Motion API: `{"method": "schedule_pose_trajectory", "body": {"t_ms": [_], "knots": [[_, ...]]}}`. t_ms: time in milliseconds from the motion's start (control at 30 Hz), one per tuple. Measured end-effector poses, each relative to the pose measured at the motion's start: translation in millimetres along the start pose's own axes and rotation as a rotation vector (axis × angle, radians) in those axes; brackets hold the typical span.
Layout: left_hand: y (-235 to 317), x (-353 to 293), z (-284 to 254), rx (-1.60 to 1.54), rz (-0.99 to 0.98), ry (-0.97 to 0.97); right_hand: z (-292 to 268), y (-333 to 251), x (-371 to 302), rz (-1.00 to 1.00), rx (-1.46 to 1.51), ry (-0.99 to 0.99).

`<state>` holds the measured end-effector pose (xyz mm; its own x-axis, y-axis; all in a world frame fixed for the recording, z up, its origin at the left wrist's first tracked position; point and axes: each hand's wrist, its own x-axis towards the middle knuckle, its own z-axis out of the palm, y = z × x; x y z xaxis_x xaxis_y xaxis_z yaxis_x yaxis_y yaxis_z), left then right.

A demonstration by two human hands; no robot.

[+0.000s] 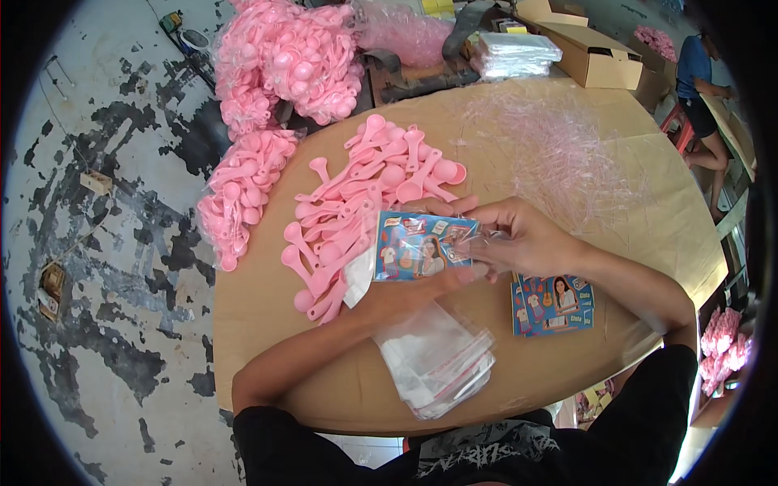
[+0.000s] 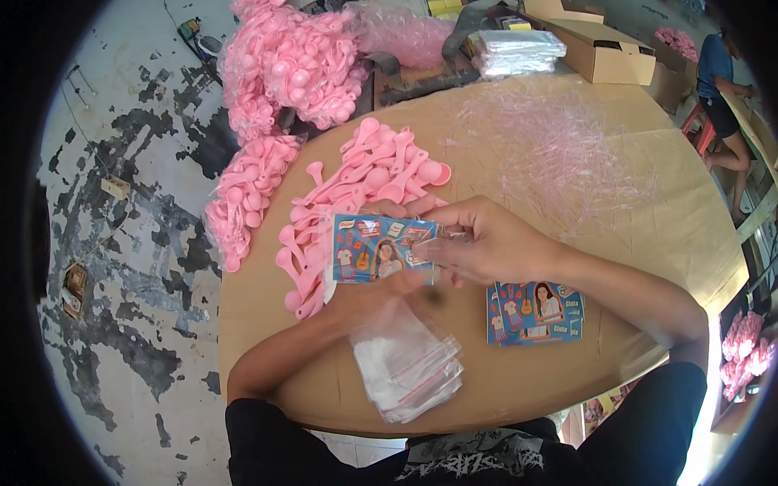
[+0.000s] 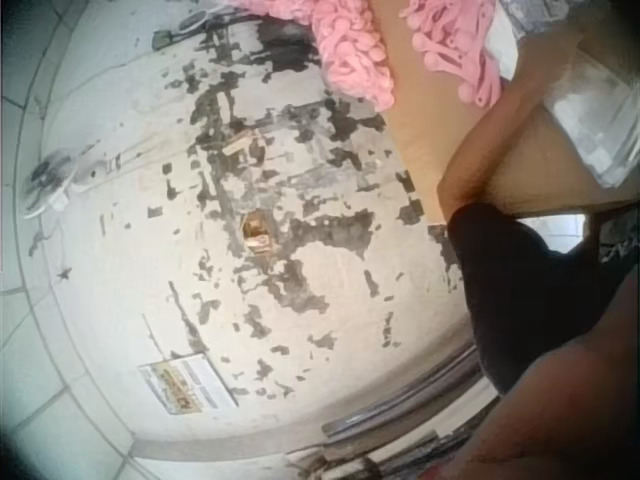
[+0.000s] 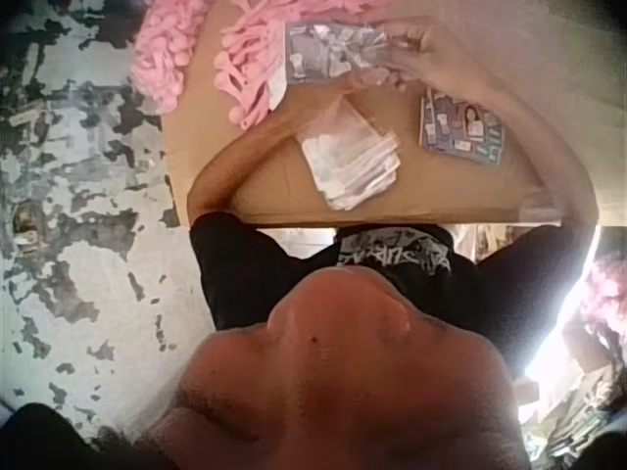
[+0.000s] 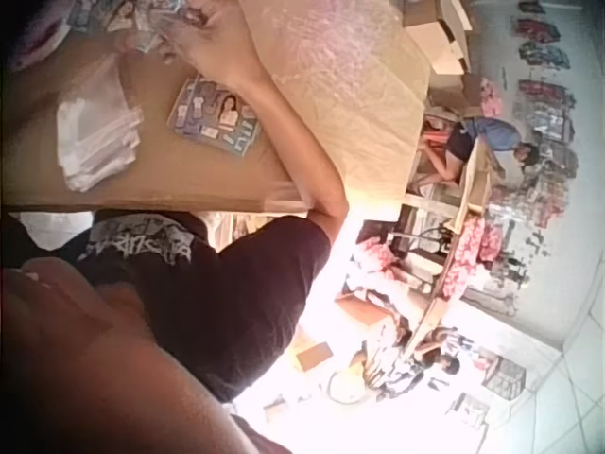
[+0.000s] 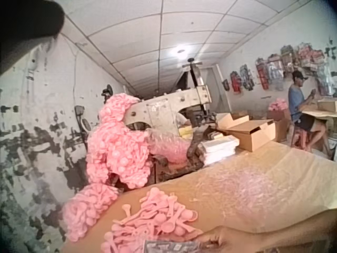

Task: The person repeatedly picks up pink plastic spoons and small printed cards, places them into clear plastic bags, and seals the bags. The person handles the items one at a time, arranging them on a table covered with bubble wrap and stacks of packaging materials.

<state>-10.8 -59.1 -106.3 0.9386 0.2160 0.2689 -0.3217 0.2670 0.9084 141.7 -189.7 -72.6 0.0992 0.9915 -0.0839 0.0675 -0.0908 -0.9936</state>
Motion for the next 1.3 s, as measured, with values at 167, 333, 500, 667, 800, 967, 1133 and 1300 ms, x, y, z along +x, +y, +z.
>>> {"method": "schedule_pose_trajectory", "body": {"t_ms": [167,333,500,667,800,967,1133,1300], "knots": [[0.5,2.8,-0.8,-0.088,0.068,-0.006,0.8,0.4,-0.3,-0.046,-0.008,0.000],[6.0,1.0,1.3,0.100,0.080,-0.072,-1.2,5.2,3.0,-0.235,-0.044,0.008],[4.1,-0.2,4.5,0.002,0.013,0.040,4.4,3.1,3.8,-0.183,0.033,0.047],[5.7,-4.6,6.0,-0.182,-0.138,0.373,-26.0,7.3,0.6,-0.200,0.101,0.044],[2.4,-5.1,-6.6,0.074,-0.102,0.479,-33.4,-43.6,-11.4,-0.081,-0.058,0.292],[11.7,3.3,5.5,-0.090,0.062,0.388,-70.3,-35.1,5.5,-0.200,-0.266,0.095],[9.2,5.9,2.9,-0.107,0.043,0.378,-85.8,-1.5,55.0,-0.428,-0.745,0.203],[5.1,2.7,4.6,-0.127,0.128,0.366,-62.5,24.0,79.5,-0.693,-1.428,0.017]]}}
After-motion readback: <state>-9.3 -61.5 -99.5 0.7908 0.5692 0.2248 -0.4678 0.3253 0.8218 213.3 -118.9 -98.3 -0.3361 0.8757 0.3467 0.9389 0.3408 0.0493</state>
